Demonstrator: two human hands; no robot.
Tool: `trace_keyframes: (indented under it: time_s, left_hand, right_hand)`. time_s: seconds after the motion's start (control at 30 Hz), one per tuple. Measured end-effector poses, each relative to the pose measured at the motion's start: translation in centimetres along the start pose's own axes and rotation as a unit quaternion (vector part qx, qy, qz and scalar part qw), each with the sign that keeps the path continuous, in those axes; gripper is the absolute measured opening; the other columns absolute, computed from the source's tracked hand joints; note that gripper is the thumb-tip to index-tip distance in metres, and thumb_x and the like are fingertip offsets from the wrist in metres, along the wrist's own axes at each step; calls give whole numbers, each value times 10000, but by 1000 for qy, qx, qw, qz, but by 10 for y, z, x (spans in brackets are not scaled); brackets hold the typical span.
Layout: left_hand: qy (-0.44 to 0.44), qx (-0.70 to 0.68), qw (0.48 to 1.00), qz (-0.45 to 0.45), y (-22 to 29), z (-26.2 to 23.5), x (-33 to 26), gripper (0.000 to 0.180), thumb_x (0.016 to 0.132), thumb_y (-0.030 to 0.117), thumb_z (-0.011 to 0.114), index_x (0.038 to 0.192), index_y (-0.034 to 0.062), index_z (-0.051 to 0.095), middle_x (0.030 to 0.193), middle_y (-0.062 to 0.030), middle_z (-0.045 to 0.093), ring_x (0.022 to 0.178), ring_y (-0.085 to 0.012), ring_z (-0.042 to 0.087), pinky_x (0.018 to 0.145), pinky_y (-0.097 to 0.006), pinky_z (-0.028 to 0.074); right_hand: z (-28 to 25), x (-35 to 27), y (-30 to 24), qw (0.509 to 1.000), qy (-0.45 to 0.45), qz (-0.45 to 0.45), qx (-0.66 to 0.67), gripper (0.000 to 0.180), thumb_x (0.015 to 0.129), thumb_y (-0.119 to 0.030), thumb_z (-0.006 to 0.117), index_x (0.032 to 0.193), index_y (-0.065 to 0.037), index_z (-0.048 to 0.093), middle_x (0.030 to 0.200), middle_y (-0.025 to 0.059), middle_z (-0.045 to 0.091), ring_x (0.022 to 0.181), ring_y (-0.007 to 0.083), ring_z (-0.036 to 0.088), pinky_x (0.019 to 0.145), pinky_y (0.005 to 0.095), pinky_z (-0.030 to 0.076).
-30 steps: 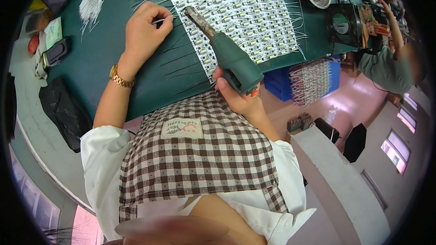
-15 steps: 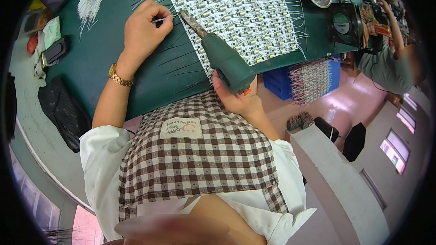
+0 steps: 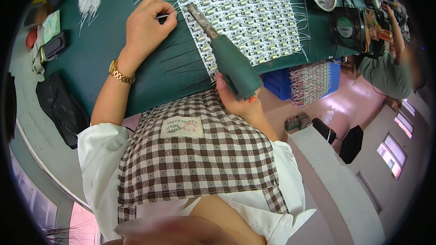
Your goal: The person solders wires onto a grid of LED boards on a factory assembly table using a soldering iron and solder wire.
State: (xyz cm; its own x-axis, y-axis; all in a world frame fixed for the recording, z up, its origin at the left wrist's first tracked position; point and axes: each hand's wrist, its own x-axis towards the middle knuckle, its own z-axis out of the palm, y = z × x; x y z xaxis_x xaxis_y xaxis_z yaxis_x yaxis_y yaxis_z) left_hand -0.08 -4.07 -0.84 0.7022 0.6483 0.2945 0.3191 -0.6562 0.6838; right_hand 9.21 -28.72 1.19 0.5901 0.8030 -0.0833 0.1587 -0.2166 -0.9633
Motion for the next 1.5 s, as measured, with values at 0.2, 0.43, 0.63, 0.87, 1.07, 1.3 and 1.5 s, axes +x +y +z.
trace_keyframes:
  time_s: [0.2,0.43,0.63,0.87,1.07,1.3,1.5]
  left_hand:
    - [-11,7,1000,-14,0,-1,-1,38,729,144,660,712,117,639,764,-2,574,638,-204,584,546,-338,467]
    - [-31,14,999,-8,3,-5,-1,46,752,145,663,753,107,637,770,-13,575,651,-216,589,559,-348,477]
    - [-55,41,996,53,6,-36,5,57,804,121,642,821,68,628,800,-98,599,721,-284,602,645,-386,495]
    - [61,23,995,-69,40,-65,1,109,843,123,684,904,32,680,772,0,627,620,-42,492,569,-190,417]
    - [-29,-92,992,-78,35,-14,-20,70,780,77,692,816,17,686,746,-14,628,599,-67,504,557,-203,420]
    - [-33,-40,995,-88,25,-3,-21,83,748,126,672,746,43,678,734,-64,645,640,-198,618,585,-305,489]
    - [-18,-67,992,-104,23,-5,-22,78,739,119,676,737,41,674,712,-59,635,636,-184,611,589,-299,489]
  right_hand:
    - [-6,3,-13,992,-24,-16,122,345,860,-80,595,1187,0,520,845,70,601,643,121,569,597,263,478]
    - [0,2,-11,984,1,3,180,360,869,-88,603,1204,2,508,888,79,603,651,118,570,588,249,476]
    - [-3,0,-11,985,-3,3,173,339,871,-54,589,1196,5,512,887,79,606,668,119,579,599,245,487]
    - [-7,-10,0,984,-7,-5,179,301,869,-48,598,1157,4,530,900,71,611,693,115,589,629,252,494]
    - [-5,-21,9,986,-37,13,161,231,865,-59,607,1085,-12,554,914,65,617,722,114,600,659,262,496]
    - [-10,-29,37,992,-82,2,94,412,879,-144,593,1253,-23,468,923,93,575,732,139,569,691,294,483]
    - [-8,-27,33,996,-73,-27,44,385,875,-104,596,1233,-22,480,878,85,579,717,131,564,668,288,480]
